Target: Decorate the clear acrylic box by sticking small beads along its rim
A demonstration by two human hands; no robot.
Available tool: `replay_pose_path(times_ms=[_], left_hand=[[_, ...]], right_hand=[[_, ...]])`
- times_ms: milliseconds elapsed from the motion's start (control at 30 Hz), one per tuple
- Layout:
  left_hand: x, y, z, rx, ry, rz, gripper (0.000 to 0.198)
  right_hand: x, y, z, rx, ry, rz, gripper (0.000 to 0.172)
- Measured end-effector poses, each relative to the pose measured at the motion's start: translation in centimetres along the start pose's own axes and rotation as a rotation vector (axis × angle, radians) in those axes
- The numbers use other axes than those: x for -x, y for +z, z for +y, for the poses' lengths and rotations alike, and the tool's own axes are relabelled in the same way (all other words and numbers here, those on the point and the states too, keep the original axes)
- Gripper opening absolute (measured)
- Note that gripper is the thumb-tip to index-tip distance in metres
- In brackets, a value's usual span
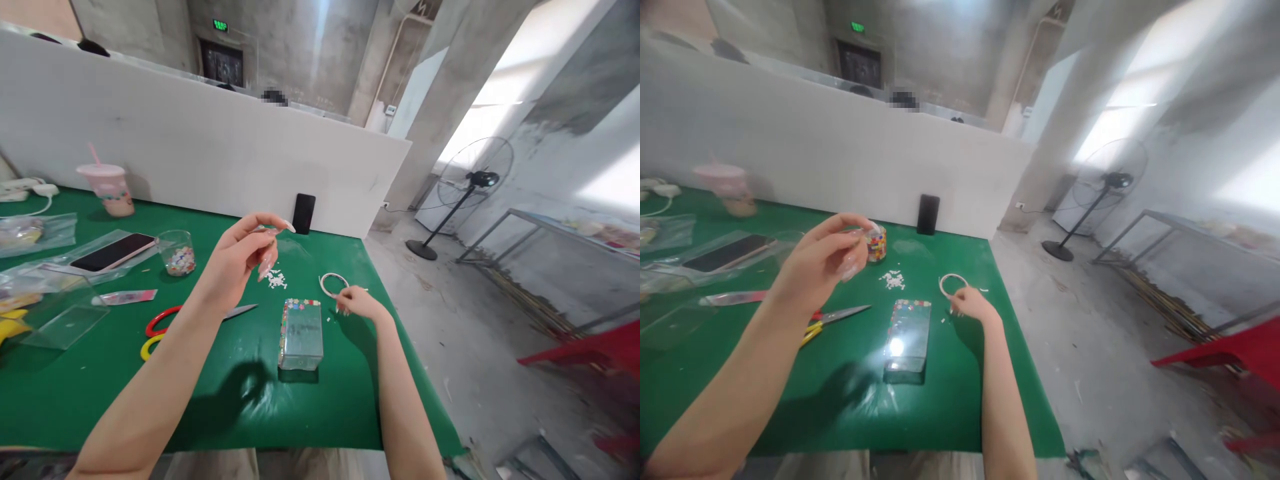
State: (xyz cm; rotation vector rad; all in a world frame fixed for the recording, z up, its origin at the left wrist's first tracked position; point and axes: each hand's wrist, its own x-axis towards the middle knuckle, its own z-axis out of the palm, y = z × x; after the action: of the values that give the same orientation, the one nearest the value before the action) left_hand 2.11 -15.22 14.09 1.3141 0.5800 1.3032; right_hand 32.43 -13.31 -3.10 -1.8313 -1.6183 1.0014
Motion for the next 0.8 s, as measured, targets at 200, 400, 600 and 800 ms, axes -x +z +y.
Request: replay_pose_path(times_ms=[200, 400, 600, 800], left_hand=[[-0.1, 0.5, -0.2, -0.004, -0.038, 0.014, 0.013], [0.7, -1.2, -5.2, -0.015, -0.192, 0.056, 0.011], [1.5, -5.0, -12.1, -0.158, -0.413, 0.182, 0.019], [0.5, -6.5, -15.4, -0.272, -0.472, 0.338, 0.03]], right_hand=[[1.5, 2.9, -0.1, -0.284, -0.09, -0.034, 0.032], [1.4, 2.4, 0.7, -0.582, -0.129, 0.27, 0.034], [1.3, 1.4, 3.1, -0.714, 0.003, 0.682, 0.035], [1.7, 1.5, 4.6, -0.747, 0.085, 0.833, 0.036]])
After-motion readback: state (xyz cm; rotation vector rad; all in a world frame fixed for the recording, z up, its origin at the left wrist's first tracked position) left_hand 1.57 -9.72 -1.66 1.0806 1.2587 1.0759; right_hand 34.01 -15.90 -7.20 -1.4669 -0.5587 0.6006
